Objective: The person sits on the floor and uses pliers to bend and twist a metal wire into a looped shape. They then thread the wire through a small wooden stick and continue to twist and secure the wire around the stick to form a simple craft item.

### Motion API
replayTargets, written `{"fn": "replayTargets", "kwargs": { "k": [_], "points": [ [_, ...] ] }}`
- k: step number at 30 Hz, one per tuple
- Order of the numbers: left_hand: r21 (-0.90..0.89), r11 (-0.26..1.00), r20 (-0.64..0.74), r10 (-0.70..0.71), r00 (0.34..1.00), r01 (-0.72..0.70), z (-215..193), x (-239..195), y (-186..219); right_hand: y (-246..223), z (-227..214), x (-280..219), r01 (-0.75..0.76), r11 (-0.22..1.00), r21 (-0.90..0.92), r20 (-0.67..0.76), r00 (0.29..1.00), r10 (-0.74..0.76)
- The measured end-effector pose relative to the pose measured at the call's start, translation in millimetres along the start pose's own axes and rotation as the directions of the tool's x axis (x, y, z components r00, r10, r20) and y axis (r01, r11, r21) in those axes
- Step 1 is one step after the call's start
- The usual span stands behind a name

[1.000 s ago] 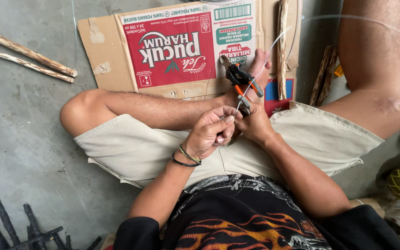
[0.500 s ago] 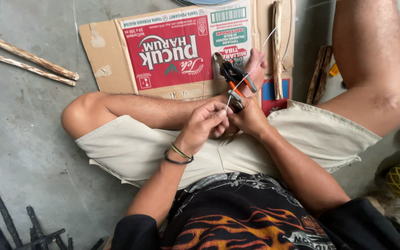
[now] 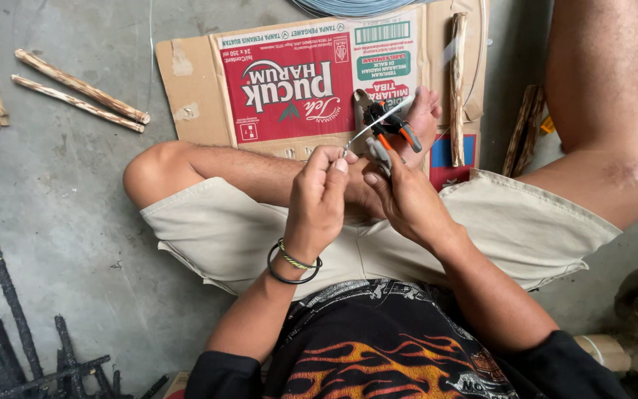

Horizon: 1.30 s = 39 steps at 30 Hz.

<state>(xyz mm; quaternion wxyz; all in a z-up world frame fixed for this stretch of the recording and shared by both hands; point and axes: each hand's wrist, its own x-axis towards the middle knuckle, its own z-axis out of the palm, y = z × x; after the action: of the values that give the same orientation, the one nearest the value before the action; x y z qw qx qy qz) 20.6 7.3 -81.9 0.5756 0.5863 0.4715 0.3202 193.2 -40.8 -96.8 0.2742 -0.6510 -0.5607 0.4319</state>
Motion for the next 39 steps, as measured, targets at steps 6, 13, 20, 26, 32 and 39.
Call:
{"fn": "replayTargets", "kwargs": {
  "k": [6,13,20,26,32,39],
  "points": [
    [-0.632,0.731,0.099,-0.255,0.962,0.258,-13.3,-3.8,15.1,-18.4,-4.3,6.5,0.108,0.994,-0.006,0.031,0.994,-0.108],
    [-0.760,0.554,0.191,-0.310,0.931,0.340,-22.2,-10.1,33.6,-32.6,-3.4,14.5,0.188,0.969,-0.159,0.062,0.982,-0.180],
    [-0.801,0.435,0.297,-0.310,0.903,0.412,-22.7,-13.6,35.5,-32.5,-8.9,14.4,0.271,0.961,-0.056,0.112,0.958,-0.263],
    [-0.790,0.428,0.337,-0.294,0.894,0.439,-23.2,-16.5,35.3,-25.6,-7.3,11.3,0.237,0.968,-0.076,0.125,0.966,-0.227],
    [-0.745,0.506,0.322,-0.298,0.898,0.435,-15.4,-21.5,29.3,-0.1,4.0,6.8,0.276,0.960,-0.047,0.053,0.960,-0.274],
    [-0.701,0.556,0.308,-0.328,0.893,0.446,-3.0,-22.0,8.5,21.1,28.3,7.2,0.274,0.961,0.024,-0.032,0.961,-0.273]
  ]
}}
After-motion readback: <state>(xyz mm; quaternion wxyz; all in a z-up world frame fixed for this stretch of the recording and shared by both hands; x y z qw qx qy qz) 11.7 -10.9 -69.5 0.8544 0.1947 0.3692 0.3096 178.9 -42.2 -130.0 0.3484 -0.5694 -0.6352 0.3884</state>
